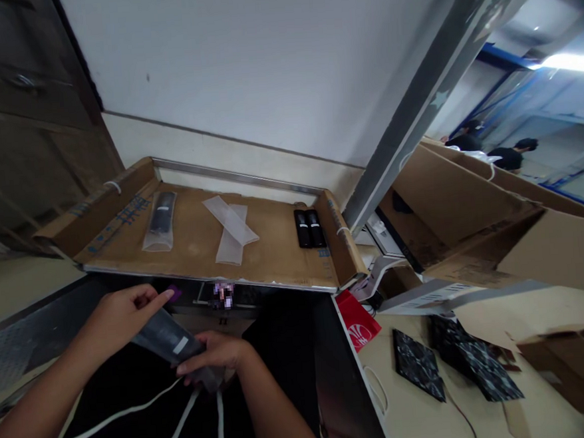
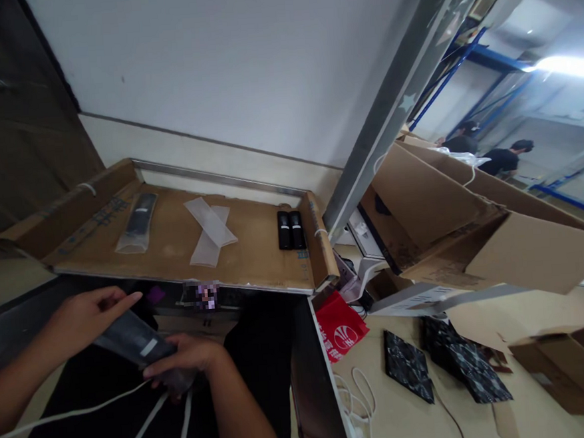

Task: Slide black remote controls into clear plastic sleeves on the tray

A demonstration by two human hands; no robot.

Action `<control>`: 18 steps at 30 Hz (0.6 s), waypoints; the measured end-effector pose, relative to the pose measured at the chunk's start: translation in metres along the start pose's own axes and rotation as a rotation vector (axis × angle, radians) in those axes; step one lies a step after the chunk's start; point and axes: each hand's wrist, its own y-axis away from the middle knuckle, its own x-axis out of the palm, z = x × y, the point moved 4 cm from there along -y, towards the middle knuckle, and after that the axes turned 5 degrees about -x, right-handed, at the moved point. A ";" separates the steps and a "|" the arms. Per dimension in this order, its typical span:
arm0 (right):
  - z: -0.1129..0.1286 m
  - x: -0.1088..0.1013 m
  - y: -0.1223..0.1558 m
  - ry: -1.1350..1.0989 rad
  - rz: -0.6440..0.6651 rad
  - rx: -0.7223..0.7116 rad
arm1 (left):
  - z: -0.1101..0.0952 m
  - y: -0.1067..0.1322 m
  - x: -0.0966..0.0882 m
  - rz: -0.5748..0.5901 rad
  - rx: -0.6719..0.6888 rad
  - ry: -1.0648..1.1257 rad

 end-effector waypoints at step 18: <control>0.004 0.004 0.007 -0.021 -0.003 0.054 | -0.009 0.004 -0.009 -0.031 0.092 -0.213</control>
